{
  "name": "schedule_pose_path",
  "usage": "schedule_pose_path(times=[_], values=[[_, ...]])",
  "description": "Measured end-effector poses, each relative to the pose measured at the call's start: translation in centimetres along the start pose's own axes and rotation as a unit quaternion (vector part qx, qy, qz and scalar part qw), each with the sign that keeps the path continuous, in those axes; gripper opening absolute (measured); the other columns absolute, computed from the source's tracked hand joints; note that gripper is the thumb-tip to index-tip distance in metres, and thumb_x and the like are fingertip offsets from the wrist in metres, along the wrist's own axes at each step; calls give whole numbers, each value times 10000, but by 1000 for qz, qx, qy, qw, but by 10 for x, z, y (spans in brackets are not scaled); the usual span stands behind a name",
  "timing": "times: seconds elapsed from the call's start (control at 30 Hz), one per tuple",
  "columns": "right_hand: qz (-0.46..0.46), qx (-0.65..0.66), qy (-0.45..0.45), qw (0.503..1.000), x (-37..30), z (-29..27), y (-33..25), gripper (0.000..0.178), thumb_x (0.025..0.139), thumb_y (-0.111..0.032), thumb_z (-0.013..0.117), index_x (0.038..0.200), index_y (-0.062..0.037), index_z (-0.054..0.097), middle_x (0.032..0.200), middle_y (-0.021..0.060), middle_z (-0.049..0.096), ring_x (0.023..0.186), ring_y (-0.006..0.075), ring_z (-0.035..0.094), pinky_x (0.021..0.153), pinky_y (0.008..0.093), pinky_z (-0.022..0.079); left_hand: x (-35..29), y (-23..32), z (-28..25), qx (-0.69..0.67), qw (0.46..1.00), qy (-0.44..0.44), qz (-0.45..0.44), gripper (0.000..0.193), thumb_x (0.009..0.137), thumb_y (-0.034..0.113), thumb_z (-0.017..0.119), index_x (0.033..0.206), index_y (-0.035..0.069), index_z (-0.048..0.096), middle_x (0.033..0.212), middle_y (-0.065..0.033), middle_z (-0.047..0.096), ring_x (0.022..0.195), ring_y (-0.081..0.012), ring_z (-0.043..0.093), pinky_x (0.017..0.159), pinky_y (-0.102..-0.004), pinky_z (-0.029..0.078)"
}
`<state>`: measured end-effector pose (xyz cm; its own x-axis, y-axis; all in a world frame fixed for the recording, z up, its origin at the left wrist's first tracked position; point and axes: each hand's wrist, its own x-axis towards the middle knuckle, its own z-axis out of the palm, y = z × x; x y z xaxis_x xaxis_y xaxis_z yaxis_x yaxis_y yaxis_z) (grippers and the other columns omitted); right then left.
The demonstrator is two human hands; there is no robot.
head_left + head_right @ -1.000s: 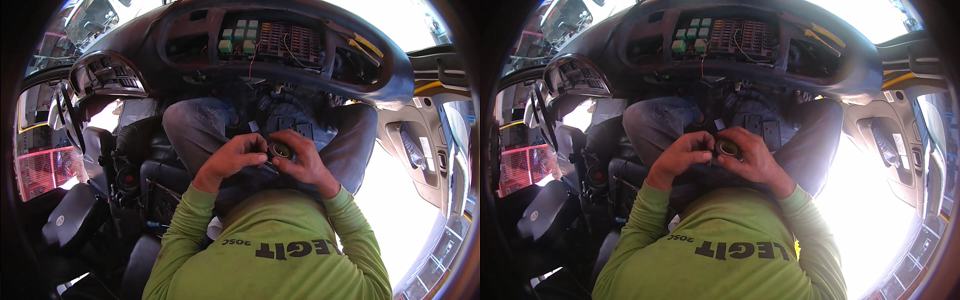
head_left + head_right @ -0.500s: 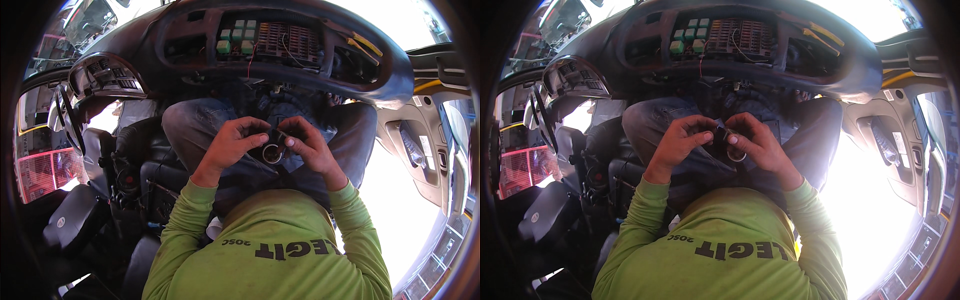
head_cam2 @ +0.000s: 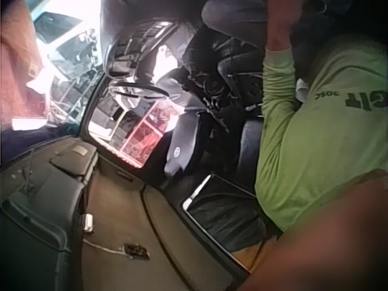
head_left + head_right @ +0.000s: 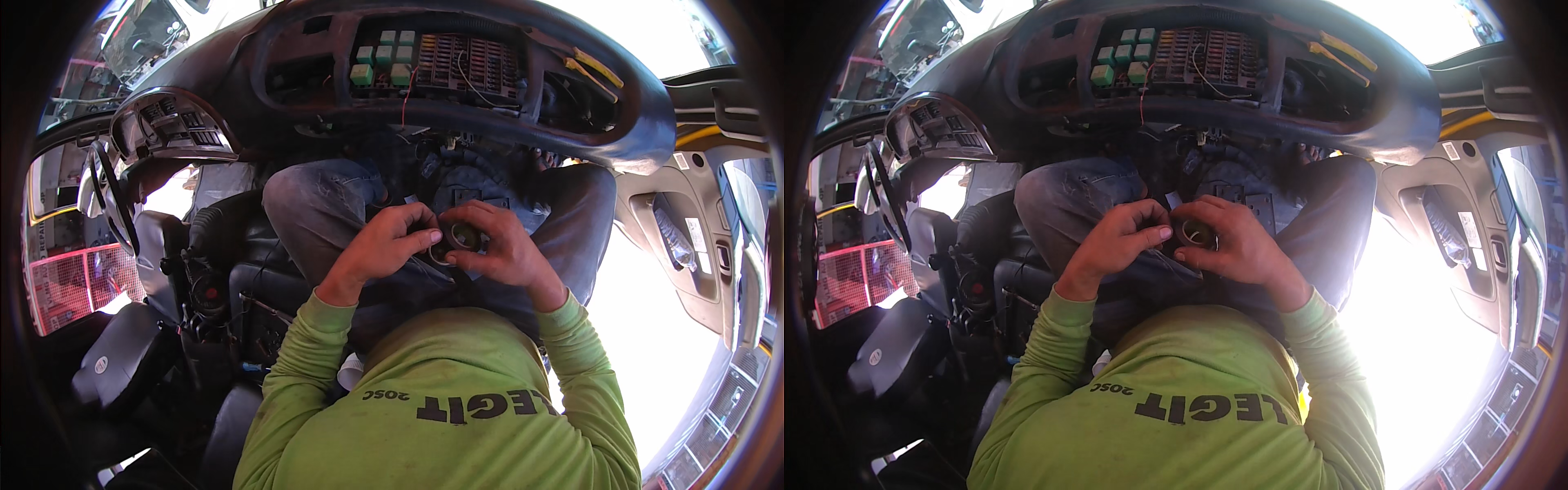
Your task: The person retrieves a tool from a motorcycle storage compartment, walks to a yellow truck, and enters the cab. Inside, they use a screwdriver to strip wire ends and connect them to the dashboard fuse box, then wrap the connections with electrical tape.
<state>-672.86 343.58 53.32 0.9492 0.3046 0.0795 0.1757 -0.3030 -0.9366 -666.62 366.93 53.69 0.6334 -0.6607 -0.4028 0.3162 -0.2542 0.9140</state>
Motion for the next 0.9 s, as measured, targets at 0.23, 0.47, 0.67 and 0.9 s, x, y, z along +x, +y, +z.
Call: schedule_pose_path(times=[0.23,0.47,0.67,0.9], values=[[-29,-200,4,979,4,7,-7,270,836,-131,772,1074,-33,688,1086,162,655,904,383,687,768,422,549,2,4,-8,74,995,-56,-22,154,982,123,686,1057,-9,663,912,-7,644,803,-90,581,738,-273,496],[15,8,112,994,21,3,8,110,930,-91,702,1017,-24,688,1033,119,628,920,307,663,810,379,523,61,24,-54,192,930,250,191,216,918,167,779,1009,-16,708,870,-78,703,770,-174,672,718,-340,534],[66,73,165,981,47,-6,8,169,946,-118,714,1045,14,683,1010,105,657,931,208,649,820,332,500,113,35,-85,385,829,300,274,206,897,174,789,991,0,730,880,-137,716,773,-236,700,726,-382,541],[113,156,171,966,85,-11,11,194,967,-162,715,1055,9,690,893,24,666,807,92,601,719,274,477,117,51,-94,274,918,239,159,95,921,78,717,952,-12,714,829,-87,713,729,-160,694,686,-377,535]])
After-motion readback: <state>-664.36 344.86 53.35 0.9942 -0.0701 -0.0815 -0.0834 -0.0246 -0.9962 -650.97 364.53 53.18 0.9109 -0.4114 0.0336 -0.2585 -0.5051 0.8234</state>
